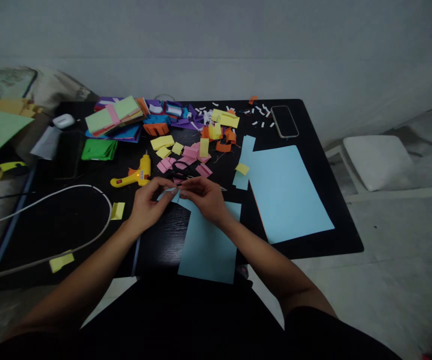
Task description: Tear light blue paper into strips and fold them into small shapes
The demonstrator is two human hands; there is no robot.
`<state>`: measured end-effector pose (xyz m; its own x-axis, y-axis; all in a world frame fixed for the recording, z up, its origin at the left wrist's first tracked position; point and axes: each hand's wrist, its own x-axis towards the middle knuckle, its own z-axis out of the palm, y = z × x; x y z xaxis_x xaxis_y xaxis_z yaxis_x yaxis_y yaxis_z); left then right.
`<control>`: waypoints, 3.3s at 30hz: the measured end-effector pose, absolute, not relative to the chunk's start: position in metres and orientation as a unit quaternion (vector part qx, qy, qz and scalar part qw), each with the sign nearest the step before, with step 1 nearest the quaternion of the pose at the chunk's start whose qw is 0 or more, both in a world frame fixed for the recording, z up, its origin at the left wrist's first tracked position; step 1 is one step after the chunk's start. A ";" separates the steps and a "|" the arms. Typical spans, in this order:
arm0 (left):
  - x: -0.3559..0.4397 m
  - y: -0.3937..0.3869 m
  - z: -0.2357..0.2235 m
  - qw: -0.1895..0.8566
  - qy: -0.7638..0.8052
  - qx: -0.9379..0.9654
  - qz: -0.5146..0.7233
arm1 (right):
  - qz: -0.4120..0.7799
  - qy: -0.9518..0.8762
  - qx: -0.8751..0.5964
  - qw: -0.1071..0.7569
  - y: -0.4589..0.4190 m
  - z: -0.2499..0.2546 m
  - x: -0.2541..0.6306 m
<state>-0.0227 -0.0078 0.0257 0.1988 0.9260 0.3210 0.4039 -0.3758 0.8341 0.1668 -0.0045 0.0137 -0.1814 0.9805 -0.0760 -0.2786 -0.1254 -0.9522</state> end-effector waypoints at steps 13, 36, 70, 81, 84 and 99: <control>-0.020 -0.006 0.028 0.306 0.451 0.714 0.439 | 0.646 -0.427 -0.401 0.489 -0.004 0.014 0.168; -0.014 -0.012 0.022 0.332 0.488 0.671 0.448 | 0.647 -0.438 -0.431 0.452 -0.006 0.016 0.164; -0.018 -0.016 0.025 0.361 0.451 0.687 0.441 | 0.565 -0.521 -0.446 0.458 -0.007 0.016 0.167; -0.014 -0.005 0.039 0.507 0.475 0.571 0.437 | 0.512 -0.558 -0.457 0.466 -0.006 0.020 0.170; -0.013 -0.006 0.038 0.516 0.470 0.562 0.445 | 0.516 -0.554 -0.451 0.473 -0.006 0.019 0.170; -0.016 -0.004 0.038 0.504 0.475 0.564 0.450 | 0.557 -0.541 -0.425 0.465 -0.007 0.024 0.169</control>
